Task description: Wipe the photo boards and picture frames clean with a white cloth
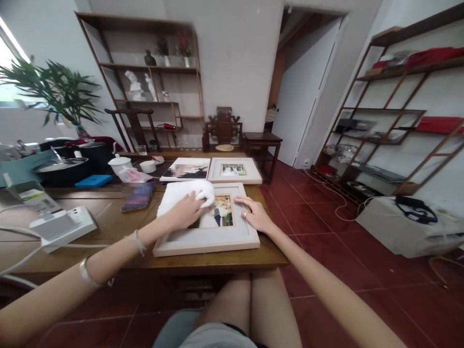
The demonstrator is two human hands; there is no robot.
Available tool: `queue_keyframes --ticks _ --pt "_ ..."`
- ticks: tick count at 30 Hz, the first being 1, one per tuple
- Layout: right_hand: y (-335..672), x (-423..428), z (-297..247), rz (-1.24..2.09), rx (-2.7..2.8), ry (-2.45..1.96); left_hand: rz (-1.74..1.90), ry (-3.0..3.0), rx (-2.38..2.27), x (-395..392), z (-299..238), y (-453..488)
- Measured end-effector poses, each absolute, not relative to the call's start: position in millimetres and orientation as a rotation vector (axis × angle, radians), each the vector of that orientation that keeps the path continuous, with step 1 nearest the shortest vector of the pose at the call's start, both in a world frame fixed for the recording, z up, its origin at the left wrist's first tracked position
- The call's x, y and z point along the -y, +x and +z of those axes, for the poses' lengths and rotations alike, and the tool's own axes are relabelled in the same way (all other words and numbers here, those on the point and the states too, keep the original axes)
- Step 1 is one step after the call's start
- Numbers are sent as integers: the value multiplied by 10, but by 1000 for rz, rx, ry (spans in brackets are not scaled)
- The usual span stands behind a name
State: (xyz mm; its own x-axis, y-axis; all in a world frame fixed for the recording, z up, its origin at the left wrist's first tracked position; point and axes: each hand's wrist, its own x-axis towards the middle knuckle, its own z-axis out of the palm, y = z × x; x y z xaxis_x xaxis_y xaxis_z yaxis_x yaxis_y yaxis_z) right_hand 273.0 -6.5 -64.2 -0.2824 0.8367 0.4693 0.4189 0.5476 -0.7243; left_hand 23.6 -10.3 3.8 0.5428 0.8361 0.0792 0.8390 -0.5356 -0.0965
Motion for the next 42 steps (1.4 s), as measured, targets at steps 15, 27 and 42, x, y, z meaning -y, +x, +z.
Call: queue_keyframes --ticks 15,27,42 --pt "2725 53 -670 579 1883 -1097 267 -2801 1170 661 299 152" --pt "2764 46 -668 562 1963 -1058 117 -2561 1289 143 7 88" --pt "2740 39 -676 588 1929 -1131 195 -2614 1162 448 -14 -33"
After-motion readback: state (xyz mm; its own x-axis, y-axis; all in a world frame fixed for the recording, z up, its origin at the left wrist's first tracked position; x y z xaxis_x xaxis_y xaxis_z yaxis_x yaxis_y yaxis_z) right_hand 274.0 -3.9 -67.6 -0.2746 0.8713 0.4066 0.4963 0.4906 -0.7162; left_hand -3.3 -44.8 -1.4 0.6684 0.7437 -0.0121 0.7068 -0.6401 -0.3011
